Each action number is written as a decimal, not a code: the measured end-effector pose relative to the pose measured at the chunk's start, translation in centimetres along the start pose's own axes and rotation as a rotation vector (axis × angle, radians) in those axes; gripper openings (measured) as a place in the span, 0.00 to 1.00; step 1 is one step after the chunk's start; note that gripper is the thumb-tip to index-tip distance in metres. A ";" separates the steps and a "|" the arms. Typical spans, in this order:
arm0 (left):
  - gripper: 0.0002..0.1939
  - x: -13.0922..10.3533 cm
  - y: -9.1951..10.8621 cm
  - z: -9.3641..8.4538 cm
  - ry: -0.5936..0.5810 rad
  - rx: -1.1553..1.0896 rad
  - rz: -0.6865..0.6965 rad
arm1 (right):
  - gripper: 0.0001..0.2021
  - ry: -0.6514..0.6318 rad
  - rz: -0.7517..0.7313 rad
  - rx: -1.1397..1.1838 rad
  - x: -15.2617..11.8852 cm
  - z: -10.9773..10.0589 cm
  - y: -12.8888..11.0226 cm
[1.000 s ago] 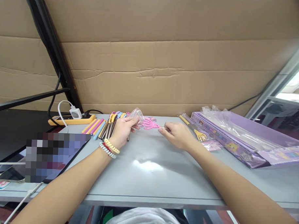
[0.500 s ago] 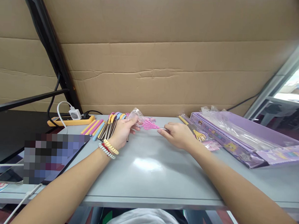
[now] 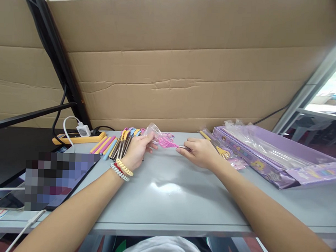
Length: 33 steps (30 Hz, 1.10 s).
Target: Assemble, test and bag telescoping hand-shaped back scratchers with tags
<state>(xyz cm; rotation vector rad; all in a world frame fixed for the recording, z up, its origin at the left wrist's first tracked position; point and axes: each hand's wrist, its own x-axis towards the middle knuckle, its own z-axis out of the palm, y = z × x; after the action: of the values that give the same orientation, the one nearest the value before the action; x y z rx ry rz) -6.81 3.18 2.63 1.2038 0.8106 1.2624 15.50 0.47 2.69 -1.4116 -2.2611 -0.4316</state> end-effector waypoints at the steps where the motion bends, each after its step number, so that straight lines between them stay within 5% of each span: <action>1: 0.21 0.0 0.0 0.0 -0.002 -0.002 -0.002 | 0.25 0.002 -0.011 -0.009 0.0 0.0 0.0; 13: 0.21 0.0 -0.2 -0.2 -0.099 0.020 -0.005 | 0.26 -0.141 0.062 0.131 0.1 0.0 0.0; 27: 0.25 -0.6 0.3 0.0 -0.188 -0.024 0.095 | 0.25 -0.140 0.061 0.401 0.2 0.7 0.2; 33: 0.24 -0.6 -0.2 -0.2 -0.265 0.119 0.108 | 0.24 -0.127 0.032 0.409 0.1 0.7 0.2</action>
<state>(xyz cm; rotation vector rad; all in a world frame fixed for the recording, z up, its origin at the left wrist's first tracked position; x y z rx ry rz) -7.01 2.69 2.27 1.4916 0.6393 1.1222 15.45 0.98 2.12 -1.2859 -2.2533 0.1328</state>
